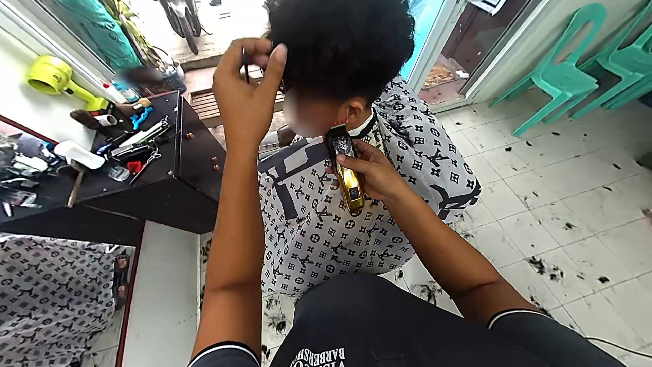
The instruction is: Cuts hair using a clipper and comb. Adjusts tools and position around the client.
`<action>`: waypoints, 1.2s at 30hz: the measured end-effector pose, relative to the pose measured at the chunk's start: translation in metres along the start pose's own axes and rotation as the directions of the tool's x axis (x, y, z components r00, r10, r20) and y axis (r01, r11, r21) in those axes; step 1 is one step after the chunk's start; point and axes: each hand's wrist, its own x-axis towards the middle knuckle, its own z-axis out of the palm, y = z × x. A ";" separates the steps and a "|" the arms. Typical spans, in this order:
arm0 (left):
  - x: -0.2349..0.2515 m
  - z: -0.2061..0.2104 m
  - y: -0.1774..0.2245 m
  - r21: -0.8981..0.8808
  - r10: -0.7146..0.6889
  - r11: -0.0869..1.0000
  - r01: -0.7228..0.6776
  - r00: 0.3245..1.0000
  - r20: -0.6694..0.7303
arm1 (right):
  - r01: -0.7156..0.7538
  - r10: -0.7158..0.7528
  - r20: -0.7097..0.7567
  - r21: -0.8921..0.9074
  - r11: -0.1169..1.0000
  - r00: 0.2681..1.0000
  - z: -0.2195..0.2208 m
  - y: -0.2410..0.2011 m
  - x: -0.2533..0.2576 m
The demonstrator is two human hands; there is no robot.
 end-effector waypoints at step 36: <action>-0.039 0.010 0.030 -0.839 -0.530 0.401 0.368 0.840 0.114 | 0.074 -0.071 -0.031 0.104 0.992 0.997 0.015 -0.014 0.023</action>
